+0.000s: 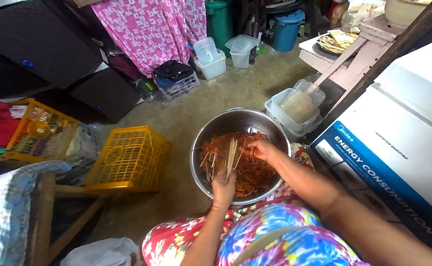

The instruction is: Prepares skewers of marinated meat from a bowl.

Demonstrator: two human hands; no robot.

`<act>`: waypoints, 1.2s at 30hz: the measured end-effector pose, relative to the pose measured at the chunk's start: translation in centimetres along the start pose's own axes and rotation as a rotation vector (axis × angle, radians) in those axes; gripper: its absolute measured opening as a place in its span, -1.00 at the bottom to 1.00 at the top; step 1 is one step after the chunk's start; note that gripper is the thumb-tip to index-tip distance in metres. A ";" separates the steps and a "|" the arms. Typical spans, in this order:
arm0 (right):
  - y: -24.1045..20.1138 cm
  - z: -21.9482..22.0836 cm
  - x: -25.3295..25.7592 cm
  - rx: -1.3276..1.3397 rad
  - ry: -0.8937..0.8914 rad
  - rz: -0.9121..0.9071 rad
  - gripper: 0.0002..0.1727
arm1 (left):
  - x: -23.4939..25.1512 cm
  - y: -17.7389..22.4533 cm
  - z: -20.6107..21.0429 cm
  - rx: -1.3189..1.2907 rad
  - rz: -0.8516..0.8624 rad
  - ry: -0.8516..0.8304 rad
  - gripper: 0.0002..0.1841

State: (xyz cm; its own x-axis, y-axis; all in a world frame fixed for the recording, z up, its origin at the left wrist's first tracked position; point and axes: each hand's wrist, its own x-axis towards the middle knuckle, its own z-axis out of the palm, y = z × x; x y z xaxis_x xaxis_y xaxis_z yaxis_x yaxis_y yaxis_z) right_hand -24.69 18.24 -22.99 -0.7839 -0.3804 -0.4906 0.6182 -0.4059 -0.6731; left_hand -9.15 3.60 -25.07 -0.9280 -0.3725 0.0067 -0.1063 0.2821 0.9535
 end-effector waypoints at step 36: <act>0.4 -0.5 0.2 -0.301 -0.142 -0.093 -0.59 | 0.3 0.7 -0.1 0.173 -0.010 0.001 -0.85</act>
State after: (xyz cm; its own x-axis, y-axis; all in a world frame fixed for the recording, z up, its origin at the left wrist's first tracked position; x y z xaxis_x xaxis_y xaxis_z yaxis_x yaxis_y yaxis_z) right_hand -24.62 18.45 -23.59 -0.8071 -0.4740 -0.3520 0.4835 -0.1885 -0.8548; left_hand -9.53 3.63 -24.34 -0.9263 -0.3768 -0.0026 -0.1757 0.4260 0.8875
